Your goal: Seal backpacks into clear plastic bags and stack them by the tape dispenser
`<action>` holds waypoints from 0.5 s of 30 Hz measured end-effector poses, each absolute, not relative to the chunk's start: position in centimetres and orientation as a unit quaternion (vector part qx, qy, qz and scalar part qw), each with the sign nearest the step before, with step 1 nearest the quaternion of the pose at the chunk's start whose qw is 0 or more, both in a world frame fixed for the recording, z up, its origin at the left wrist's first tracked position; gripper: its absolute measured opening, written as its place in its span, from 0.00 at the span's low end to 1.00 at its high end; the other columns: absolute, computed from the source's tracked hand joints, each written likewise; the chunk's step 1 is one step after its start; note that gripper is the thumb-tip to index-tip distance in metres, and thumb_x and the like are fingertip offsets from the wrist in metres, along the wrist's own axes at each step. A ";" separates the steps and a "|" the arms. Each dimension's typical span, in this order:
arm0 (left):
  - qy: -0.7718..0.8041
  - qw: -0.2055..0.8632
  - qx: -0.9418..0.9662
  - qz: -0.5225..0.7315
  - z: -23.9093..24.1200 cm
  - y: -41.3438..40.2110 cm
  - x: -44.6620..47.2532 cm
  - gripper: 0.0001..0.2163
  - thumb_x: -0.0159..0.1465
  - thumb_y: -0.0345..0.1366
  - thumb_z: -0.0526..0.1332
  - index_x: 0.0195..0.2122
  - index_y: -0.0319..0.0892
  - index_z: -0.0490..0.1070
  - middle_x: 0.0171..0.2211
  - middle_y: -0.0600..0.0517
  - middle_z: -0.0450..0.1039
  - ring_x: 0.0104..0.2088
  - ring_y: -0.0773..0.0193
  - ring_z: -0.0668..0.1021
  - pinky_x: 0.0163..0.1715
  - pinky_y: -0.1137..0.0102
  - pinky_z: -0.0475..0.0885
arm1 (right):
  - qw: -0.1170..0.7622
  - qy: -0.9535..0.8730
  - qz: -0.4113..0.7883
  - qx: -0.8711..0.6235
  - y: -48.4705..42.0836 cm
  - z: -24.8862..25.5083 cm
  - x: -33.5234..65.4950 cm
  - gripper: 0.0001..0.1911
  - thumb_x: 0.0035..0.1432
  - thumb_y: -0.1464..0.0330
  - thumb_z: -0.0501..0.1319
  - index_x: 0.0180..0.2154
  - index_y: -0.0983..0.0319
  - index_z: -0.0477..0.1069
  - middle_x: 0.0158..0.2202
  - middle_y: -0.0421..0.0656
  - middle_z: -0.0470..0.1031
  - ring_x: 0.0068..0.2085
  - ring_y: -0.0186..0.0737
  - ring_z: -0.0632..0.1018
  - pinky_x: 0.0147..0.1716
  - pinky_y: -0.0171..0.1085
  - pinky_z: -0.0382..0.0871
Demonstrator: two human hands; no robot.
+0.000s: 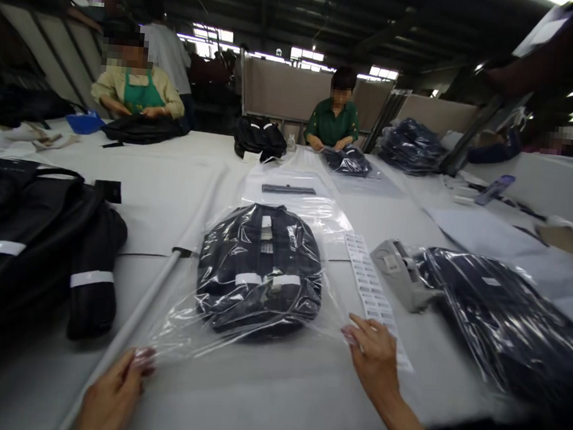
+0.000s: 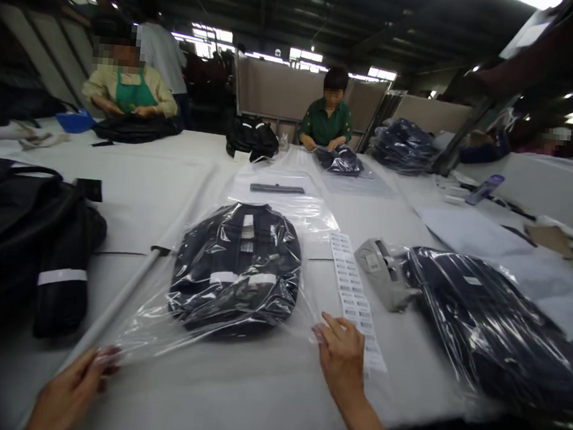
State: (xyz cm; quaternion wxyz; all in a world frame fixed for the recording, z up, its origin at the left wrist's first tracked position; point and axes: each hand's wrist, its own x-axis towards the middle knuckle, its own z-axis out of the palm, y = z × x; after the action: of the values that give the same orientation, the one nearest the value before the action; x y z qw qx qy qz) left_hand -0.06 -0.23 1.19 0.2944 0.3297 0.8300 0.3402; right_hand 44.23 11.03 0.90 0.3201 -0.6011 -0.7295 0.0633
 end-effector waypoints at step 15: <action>0.843 0.292 0.235 0.386 0.4 -7.4 2.4 0.27 0.45 0.58 0.55 0.35 0.40 0.71 0.20 0.51 0.75 0.18 0.58 0.74 0.20 0.66 0.69 | 0.379 -0.543 0.288 -0.692 5.0 0.9 46.3 0.23 0.49 0.47 0.56 0.29 0.60 0.69 0.19 0.38 0.72 0.21 0.38 0.73 0.22 0.34 0.66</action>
State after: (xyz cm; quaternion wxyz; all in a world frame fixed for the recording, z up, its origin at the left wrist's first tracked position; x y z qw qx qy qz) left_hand 2.35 -7.41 0.42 0.2917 0.2353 0.8429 0.3861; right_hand 46.28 4.98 0.92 0.3786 -0.6917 -0.5431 0.2885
